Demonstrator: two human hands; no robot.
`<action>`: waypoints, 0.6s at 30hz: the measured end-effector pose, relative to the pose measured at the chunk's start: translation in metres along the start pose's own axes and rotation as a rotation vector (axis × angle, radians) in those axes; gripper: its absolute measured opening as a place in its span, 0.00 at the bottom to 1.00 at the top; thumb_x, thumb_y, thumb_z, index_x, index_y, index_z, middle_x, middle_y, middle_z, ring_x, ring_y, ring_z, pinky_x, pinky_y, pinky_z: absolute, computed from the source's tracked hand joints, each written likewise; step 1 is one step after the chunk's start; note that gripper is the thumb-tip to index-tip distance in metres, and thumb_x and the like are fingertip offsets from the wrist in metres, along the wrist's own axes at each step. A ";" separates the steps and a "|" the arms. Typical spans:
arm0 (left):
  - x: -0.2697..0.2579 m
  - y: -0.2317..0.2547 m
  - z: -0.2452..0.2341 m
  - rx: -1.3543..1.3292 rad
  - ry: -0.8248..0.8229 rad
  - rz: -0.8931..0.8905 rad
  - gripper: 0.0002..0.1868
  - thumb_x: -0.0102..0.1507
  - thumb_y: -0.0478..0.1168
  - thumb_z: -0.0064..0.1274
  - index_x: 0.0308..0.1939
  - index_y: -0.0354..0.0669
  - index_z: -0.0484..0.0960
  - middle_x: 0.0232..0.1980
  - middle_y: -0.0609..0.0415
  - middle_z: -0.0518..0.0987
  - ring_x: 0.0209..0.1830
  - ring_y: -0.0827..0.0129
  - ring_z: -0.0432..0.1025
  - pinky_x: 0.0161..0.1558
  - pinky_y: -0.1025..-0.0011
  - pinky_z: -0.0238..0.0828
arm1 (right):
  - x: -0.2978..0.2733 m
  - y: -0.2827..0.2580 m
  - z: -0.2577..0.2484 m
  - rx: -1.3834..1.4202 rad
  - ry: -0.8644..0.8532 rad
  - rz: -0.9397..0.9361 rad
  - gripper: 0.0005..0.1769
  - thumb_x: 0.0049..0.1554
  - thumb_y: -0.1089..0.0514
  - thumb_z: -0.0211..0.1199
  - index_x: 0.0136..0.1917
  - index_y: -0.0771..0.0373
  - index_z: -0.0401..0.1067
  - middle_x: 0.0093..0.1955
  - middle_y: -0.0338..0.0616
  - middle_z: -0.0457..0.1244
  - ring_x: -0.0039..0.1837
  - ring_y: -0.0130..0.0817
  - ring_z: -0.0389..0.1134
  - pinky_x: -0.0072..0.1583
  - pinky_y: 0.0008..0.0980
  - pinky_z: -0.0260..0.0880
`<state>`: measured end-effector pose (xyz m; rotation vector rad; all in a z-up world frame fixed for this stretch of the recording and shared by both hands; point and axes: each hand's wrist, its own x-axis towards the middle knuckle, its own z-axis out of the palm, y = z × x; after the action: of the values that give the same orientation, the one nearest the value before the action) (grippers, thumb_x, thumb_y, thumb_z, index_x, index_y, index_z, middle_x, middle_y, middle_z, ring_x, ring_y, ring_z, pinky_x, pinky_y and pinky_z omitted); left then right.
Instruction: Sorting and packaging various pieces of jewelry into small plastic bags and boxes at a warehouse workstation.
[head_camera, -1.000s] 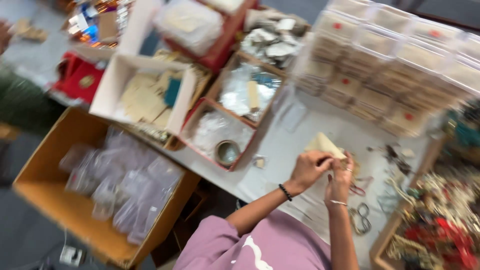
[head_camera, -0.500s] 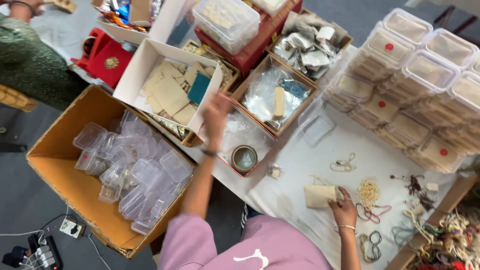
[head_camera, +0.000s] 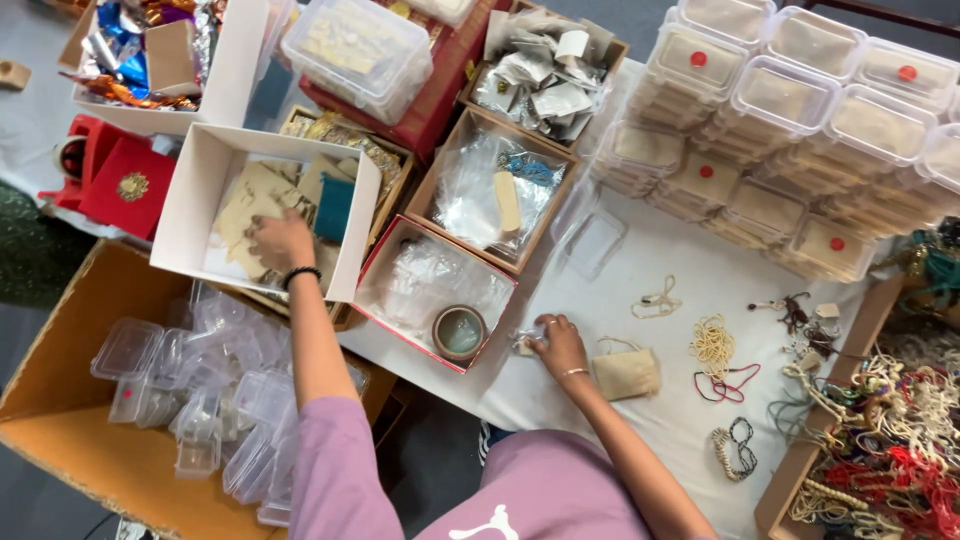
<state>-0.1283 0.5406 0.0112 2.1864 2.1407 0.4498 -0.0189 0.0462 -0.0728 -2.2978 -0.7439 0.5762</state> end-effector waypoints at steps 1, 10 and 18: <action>0.011 -0.010 0.014 -0.003 -0.002 0.004 0.35 0.63 0.56 0.53 0.63 0.29 0.71 0.62 0.27 0.70 0.53 0.33 0.71 0.43 0.44 0.75 | 0.002 0.003 0.000 -0.001 0.004 0.003 0.18 0.47 0.56 0.73 0.52 0.59 0.78 0.49 0.47 0.67 0.55 0.46 0.67 0.59 0.42 0.68; -0.115 0.013 -0.093 -0.785 0.167 0.431 0.22 0.76 0.42 0.36 0.64 0.25 0.72 0.51 0.31 0.79 0.48 0.40 0.75 0.50 0.49 0.69 | -0.058 0.100 -0.042 1.021 -0.040 0.406 0.11 0.56 0.60 0.70 0.51 0.64 0.74 0.47 0.43 0.68 0.48 0.29 0.70 0.51 0.30 0.74; -0.383 0.057 -0.048 -0.368 -0.090 1.679 0.29 0.57 0.32 0.48 0.63 0.52 0.79 0.69 0.54 0.74 0.72 0.51 0.66 0.68 0.45 0.55 | -0.142 0.192 -0.081 1.643 0.423 0.538 0.12 0.61 0.64 0.64 0.59 0.62 0.72 0.52 0.36 0.67 0.51 0.26 0.69 0.59 0.31 0.73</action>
<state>-0.0844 0.1525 0.0045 2.9666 -0.2930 0.5999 -0.0100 -0.2018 -0.1206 -0.9041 0.5179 0.5423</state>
